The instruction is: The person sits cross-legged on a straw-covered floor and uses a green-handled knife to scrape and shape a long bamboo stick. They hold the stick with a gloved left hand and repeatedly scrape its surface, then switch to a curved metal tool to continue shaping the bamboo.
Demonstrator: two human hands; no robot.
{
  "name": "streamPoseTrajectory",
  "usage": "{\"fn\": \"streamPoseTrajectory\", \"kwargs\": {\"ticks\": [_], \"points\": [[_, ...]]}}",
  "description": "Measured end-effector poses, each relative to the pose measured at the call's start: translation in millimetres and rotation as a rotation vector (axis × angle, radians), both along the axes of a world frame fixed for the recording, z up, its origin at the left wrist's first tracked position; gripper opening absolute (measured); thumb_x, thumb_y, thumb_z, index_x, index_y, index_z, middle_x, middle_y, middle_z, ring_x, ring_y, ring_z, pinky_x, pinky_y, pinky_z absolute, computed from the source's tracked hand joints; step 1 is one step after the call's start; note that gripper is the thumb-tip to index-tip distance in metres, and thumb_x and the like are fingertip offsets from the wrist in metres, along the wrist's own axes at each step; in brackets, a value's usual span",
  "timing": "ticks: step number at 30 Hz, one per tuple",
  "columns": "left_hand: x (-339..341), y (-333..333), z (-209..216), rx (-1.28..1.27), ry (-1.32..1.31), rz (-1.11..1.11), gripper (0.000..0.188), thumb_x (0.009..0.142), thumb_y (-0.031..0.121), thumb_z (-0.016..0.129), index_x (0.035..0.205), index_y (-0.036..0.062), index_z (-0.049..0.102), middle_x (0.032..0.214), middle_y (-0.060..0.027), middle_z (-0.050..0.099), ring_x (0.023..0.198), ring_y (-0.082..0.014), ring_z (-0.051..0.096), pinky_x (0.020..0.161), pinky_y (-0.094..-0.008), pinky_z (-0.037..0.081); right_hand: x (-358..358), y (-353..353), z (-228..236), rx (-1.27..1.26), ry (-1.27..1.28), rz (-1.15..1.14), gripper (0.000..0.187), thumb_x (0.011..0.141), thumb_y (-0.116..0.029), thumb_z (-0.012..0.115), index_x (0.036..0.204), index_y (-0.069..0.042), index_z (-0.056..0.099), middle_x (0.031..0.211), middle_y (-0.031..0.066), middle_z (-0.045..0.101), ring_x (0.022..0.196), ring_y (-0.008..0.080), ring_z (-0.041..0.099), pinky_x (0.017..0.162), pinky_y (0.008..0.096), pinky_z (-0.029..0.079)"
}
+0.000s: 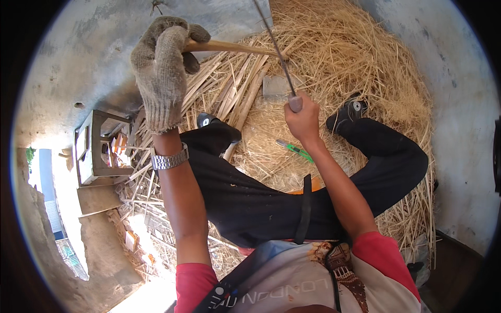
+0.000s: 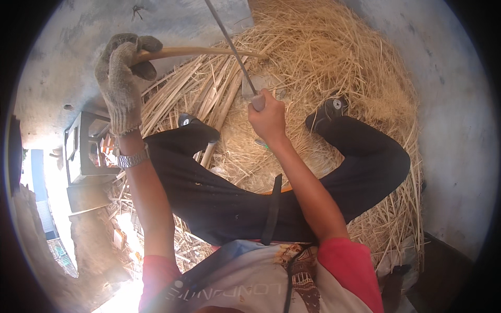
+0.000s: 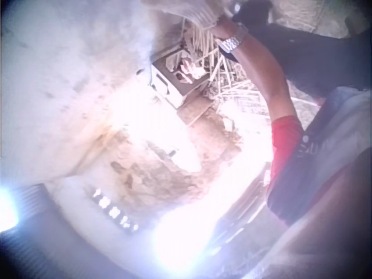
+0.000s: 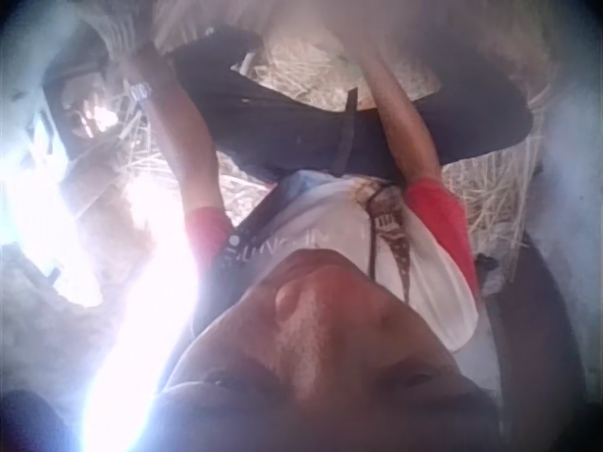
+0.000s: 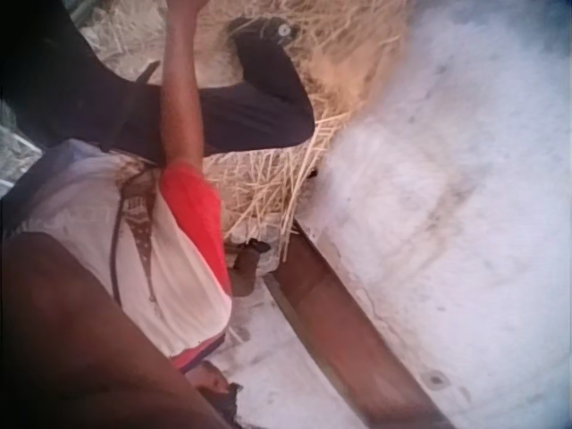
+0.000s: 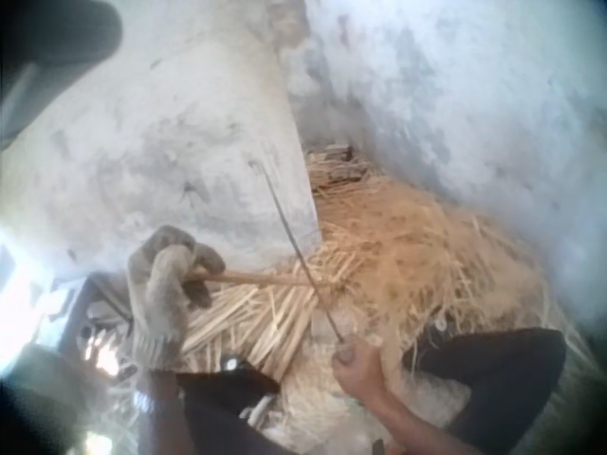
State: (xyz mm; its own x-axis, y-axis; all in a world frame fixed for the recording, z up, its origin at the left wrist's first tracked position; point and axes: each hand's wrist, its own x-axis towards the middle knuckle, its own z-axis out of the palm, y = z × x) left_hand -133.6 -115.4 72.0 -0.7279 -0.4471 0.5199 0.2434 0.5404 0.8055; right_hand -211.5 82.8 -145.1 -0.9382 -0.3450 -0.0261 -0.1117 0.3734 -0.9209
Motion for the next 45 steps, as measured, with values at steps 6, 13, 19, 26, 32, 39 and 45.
{"fn": "streamPoseTrajectory", "kwargs": {"ticks": [6,13,19,26,32,39,45], "points": [[-3,10,1,0.089,0.016,0.025,0.028,0.097,0.027,0.06,0.092,0.0009,0.068,0.081,-0.0093,0.074,0.053,-0.0084,0.057,0.05,-0.0245,0.049,-28,-5,-15,0.335,0.063,0.072,0.026,0.08,-0.012,0.068,0.102,0.002,0.07,0.09,0.0255,0.072,0.086,0.0429,0.07,0.073,0.0479,0.055],[-11,18,-1,-0.018,0.011,0.175,0.028,0.099,0.024,0.053,0.101,-0.0001,0.067,0.086,-0.0117,0.075,0.05,-0.0094,0.059,0.047,-0.0239,0.049,14,-4,59,-0.182,0.108,-0.014,0.018,0.08,-0.011,0.069,0.085,0.004,0.06,0.072,0.0264,0.064,0.072,0.0428,0.068,0.066,0.046,0.052],[-25,34,15,-0.092,-0.129,0.296,0.028,0.099,0.026,0.056,0.097,0.0008,0.068,0.083,-0.0129,0.075,0.044,-0.0078,0.054,0.044,-0.0233,0.046,7,-14,-22,0.102,0.063,-0.069,0.013,0.083,-0.01,0.062,0.092,-0.001,0.065,0.08,0.0246,0.069,0.077,0.0429,0.07,0.069,0.0458,0.055],[-26,26,11,-0.076,-0.006,0.327,0.036,0.101,0.029,0.054,0.093,-0.0023,0.069,0.08,-0.0145,0.075,0.039,-0.0082,0.051,0.036,-0.024,0.041,-10,-9,8,0.023,0.141,0.001,0.023,0.081,-0.01,0.06,0.099,0.002,0.069,0.075,0.0266,0.067,0.073,0.0443,0.068,0.068,0.0482,0.053],[-33,31,4,-0.111,0.02,0.359,0.041,0.101,0.03,0.053,0.091,-0.006,0.07,0.077,-0.0132,0.074,0.04,-0.0092,0.053,0.039,-0.0247,0.045,16,-9,34,-0.189,0.126,-0.038,0.025,0.08,-0.008,0.063,0.102,0.003,0.066,0.073,0.0257,0.065,0.069,0.0389,0.068,0.065,0.0447,0.053],[-32,34,17,-0.135,-0.095,0.42,0.043,0.103,0.041,0.058,0.093,0.0008,0.07,0.074,-0.0098,0.074,0.04,-0.0089,0.053,0.038,-0.026,0.04,-35,35,-128,0.493,-0.461,0.051,0.038,0.084,-0.023,0.064,0.12,-0.011,0.068,0.109,0.0217,0.071,0.097,0.0424,0.07,0.087,0.0483,0.055],[-31,30,18,-0.102,-0.065,0.41,0.049,0.104,0.041,0.055,0.095,-0.0047,0.069,0.072,-0.0113,0.073,0.038,-0.0084,0.053,0.036,-0.0236,0.045,-22,24,-87,0.132,-0.322,-0.182,0.038,0.082,-0.017,0.065,0.116,0.0,0.067,0.097,0.0258,0.072,0.09,0.041,0.071,0.082,0.0462,0.055]]}}
